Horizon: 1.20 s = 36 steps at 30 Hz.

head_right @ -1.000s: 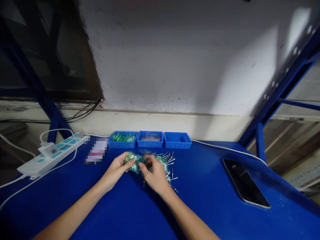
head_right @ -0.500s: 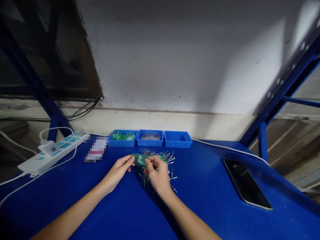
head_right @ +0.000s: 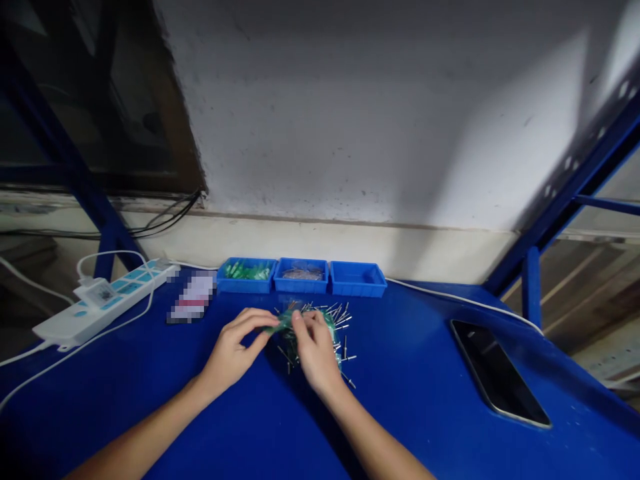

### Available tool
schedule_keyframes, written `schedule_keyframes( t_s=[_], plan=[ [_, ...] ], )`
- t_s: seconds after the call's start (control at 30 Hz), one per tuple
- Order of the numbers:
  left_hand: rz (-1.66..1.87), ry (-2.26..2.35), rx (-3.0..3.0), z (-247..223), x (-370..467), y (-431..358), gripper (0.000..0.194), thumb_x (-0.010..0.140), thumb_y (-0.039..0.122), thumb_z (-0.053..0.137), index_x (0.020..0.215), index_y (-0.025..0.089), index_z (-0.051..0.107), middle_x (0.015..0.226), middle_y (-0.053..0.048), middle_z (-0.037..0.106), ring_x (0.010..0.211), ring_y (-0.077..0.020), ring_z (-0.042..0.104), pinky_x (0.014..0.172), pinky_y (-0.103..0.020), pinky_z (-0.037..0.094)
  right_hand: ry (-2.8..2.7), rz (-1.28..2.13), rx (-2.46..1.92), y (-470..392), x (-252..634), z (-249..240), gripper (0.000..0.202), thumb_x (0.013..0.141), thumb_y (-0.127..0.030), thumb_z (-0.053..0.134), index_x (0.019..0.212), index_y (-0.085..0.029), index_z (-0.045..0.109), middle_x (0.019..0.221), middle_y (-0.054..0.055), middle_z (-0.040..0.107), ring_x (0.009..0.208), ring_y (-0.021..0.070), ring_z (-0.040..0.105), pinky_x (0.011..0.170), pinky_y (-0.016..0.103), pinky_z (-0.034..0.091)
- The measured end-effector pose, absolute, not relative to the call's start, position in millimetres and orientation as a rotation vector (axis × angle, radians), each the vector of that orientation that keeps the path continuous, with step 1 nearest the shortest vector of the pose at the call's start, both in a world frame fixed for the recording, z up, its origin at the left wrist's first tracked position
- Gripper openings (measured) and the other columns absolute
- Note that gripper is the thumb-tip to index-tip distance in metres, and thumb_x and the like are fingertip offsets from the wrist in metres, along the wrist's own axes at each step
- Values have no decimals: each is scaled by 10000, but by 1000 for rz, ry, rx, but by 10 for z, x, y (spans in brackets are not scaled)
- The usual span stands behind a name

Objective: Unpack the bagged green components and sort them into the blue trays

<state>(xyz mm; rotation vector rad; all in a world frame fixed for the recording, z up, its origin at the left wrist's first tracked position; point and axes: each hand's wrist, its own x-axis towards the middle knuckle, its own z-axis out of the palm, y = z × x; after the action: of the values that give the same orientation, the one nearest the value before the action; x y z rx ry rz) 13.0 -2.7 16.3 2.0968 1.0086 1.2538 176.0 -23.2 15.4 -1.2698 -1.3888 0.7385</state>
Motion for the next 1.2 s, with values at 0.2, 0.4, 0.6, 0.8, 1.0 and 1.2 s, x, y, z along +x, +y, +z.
schedule_keyframes(
  t_s=[0.2, 0.4, 0.6, 0.8, 1.0, 1.2],
  plan=[
    [1157, 1034, 2280, 133, 190, -98, 249, 795, 189, 566, 1015, 272, 648, 1020, -58, 548, 1001, -209, 491, 871, -360, 407, -1307, 926, -1188, -252, 1769, 145, 333, 855, -446, 470, 662, -186, 548, 496, -40, 441, 470, 113, 425, 451, 216, 329],
    [1029, 955, 1502, 82, 207, -25, 408, 881, 500, 387, 971, 166, 604, 862, -58, 576, 774, -161, 528, 651, -274, 417, -1704, 479, -1173, -281, 1831, 118, 313, 857, -235, 454, 1106, -192, 638, 731, 40, 638, 637, 166, 560, 608, 274, 437],
    [1129, 973, 1502, 106, 168, 15, 216, 833, 364, 553, 896, 163, 603, 806, -23, 599, 730, -138, 541, 617, -237, 411, -1790, 479, -1101, -326, 1787, 101, 402, 749, -91, 466, 1083, -225, 645, 978, 70, 594, 900, 200, 564, 778, 324, 459],
    [1313, 929, 2250, 103, 126, -28, 215, 833, 156, 538, 981, 241, 669, 983, -39, 612, 939, -167, 545, 833, -315, 433, -1316, 966, -1237, -288, 1799, 150, 357, 860, -461, 464, 998, -200, 664, 1039, 75, 619, 963, 220, 581, 811, 332, 467],
    [1132, 936, 2386, 77, 142, -37, 280, 841, 194, 536, 1095, 264, 631, 1089, -55, 572, 1038, -182, 502, 891, -335, 417, -1312, 933, -1189, -233, 1804, 110, 371, 823, -440, 546, 1062, -175, 649, 1051, 93, 671, 960, 241, 610, 842, 353, 457],
    [1063, 1038, 2074, 163, 137, -38, 293, 889, 377, 446, 928, 200, 675, 890, -47, 632, 879, -179, 550, 859, -341, 392, -1518, 512, -1148, -262, 1853, 123, 278, 870, -298, 505, 1103, -235, 644, 954, 65, 667, 841, 191, 608, 753, 327, 478]
  ],
)
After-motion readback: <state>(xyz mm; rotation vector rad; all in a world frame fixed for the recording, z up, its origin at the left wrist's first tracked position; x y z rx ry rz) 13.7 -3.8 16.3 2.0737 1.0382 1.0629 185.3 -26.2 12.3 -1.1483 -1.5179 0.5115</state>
